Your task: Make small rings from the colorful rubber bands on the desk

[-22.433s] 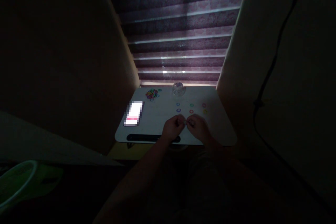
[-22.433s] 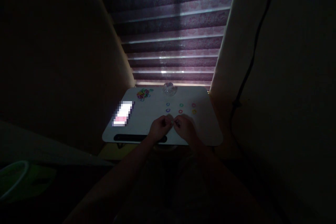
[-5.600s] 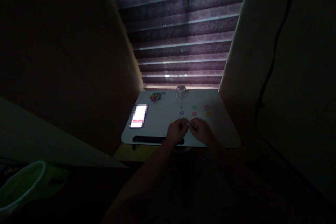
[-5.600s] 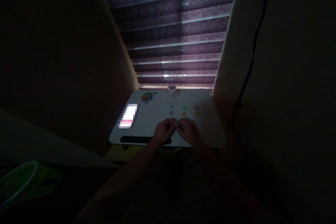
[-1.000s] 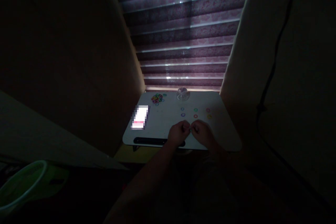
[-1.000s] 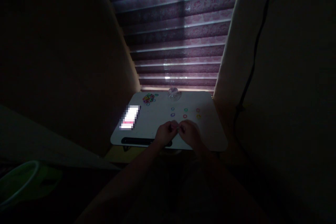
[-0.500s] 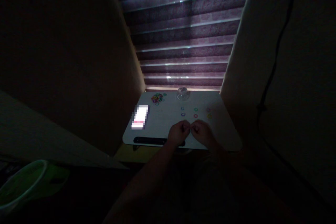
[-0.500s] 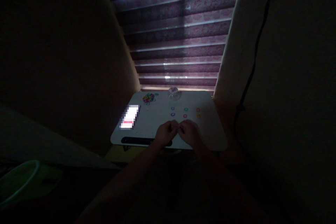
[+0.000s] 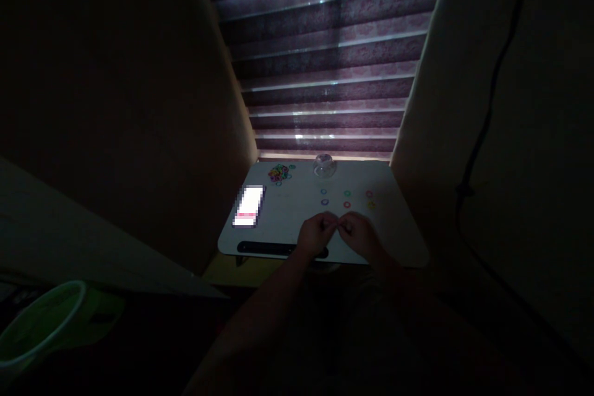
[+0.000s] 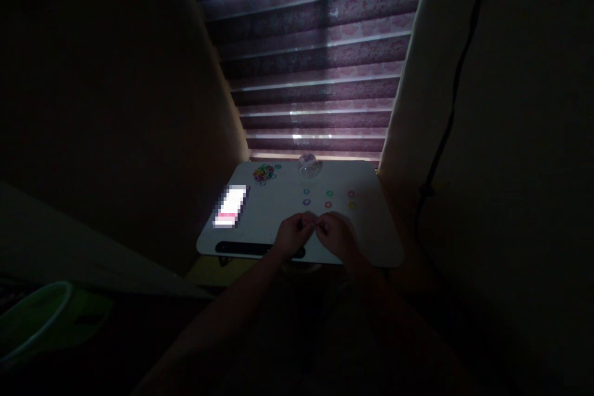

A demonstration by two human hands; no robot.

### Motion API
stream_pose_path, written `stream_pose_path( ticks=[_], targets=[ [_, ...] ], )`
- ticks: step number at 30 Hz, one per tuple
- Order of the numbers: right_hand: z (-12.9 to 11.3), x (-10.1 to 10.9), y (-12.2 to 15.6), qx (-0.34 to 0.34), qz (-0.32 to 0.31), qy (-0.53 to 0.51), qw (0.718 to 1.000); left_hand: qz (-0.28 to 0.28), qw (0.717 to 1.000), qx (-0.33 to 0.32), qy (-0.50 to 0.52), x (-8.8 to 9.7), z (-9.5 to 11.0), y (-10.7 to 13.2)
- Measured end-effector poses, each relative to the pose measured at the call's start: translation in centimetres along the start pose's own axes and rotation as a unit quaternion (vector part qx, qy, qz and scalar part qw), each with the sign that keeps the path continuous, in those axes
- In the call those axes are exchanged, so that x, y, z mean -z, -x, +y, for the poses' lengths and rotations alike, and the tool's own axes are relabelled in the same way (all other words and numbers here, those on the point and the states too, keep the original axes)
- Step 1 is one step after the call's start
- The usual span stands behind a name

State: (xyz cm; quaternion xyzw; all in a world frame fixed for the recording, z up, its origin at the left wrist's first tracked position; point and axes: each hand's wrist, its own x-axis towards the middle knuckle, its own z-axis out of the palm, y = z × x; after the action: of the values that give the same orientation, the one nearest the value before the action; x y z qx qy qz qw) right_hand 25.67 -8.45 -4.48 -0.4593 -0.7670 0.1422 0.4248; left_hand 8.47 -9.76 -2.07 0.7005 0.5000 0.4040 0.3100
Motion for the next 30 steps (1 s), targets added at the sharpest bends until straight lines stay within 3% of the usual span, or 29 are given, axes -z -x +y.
stream_pose_path(
  ticks=[14,30],
  targets=[
    [-0.4,0.4,-0.1,0.048,-0.002,0.040,0.998,-0.018,1.000,-0.012,-0.001,0.1,-0.4,-0.1],
    [0.6,-0.4,0.1,0.014,0.019,0.031,0.999,-0.006,1.000,-0.013,0.015,0.1,-0.6,0.0]
  ],
)
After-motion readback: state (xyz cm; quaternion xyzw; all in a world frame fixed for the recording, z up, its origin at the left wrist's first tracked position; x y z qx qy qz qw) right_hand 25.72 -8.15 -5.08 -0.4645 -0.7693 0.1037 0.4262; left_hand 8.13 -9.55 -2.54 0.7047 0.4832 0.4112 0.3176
